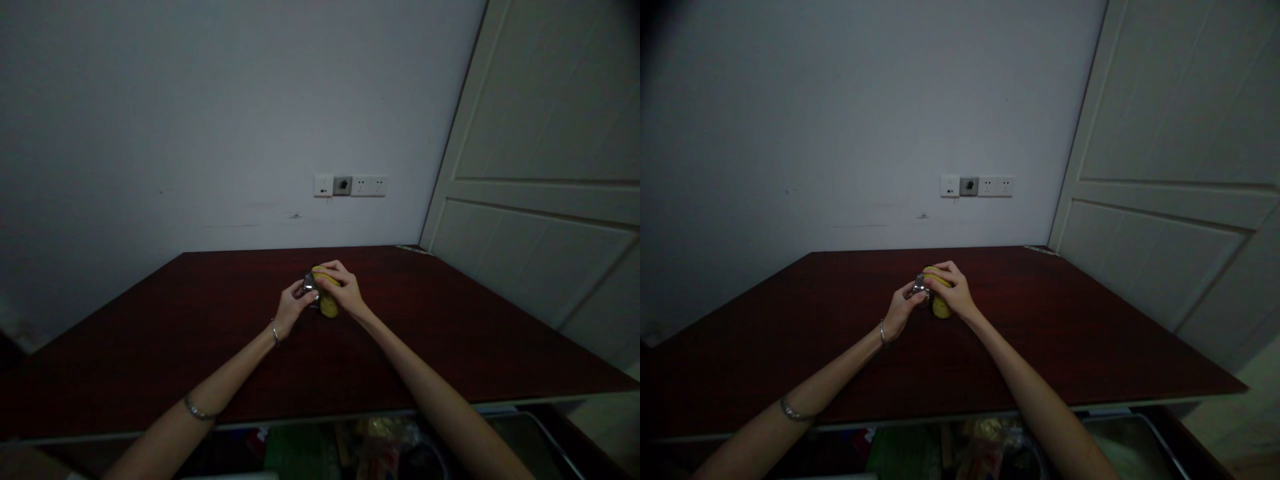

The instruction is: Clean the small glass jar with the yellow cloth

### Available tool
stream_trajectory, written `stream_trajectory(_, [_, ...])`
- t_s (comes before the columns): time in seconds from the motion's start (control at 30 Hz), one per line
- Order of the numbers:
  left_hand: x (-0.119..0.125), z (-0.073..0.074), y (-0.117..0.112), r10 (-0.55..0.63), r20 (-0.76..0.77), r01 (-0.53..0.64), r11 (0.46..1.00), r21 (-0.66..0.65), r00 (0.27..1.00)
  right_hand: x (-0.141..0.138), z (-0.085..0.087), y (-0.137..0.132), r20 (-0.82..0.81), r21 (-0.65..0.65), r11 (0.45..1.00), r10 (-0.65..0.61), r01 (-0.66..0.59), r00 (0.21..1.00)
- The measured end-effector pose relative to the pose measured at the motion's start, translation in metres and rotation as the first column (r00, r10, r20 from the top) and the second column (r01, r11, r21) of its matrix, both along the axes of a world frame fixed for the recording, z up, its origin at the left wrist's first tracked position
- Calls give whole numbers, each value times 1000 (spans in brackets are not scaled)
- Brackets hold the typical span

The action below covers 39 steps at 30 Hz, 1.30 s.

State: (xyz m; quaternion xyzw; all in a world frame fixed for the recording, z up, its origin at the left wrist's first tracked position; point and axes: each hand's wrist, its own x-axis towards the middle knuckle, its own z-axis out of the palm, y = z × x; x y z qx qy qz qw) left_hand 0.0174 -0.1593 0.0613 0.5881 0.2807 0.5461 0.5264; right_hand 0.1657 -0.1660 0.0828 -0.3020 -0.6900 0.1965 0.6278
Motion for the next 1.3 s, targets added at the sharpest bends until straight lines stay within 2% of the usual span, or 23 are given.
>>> stream_trajectory(0.17, [0, -1, -1, -25, 26, 25, 1000, 18, 999, -4, -3, 3, -129, -84, 996, -45, 35, 991])
stream_trajectory(0.33, [-1, 0, 0, 10, 32, -10, 1000, 6, 999, -5, 1, -7, -7, 58, 997, -56, 56, 998])
stream_trajectory(0.4, [-1, 0, 1, 13, 28, -13, 1000, 12, 1000, -5, 1, -7, 7, 71, 996, -57, 57, 998])
stream_trajectory(0.6, [-2, -5, 2, -58, 34, 57, 998, 32, 998, -7, -6, 3, -135, -63, 997, -60, 51, 989])
stream_trajectory(0.77, [-1, -7, 5, -33, 80, 32, 999, 11, 996, -8, -4, -6, 2, 95, 993, -70, 70, 998])
stream_trajectory(0.83, [-1, -7, 6, -25, 86, 25, 1000, 6, 996, -8, -3, -8, 27, 120, 990, -76, 72, 997])
stream_trajectory(1.1, [-2, -7, 2, -73, 80, 74, 997, -14, 994, -8, -7, 3, -131, -65, 996, -76, 68, 989])
stream_trajectory(1.3, [-2, -7, 6, -37, 102, 40, 999, -36, 994, -11, -6, -6, -26, 102, 987, -123, 125, 992])
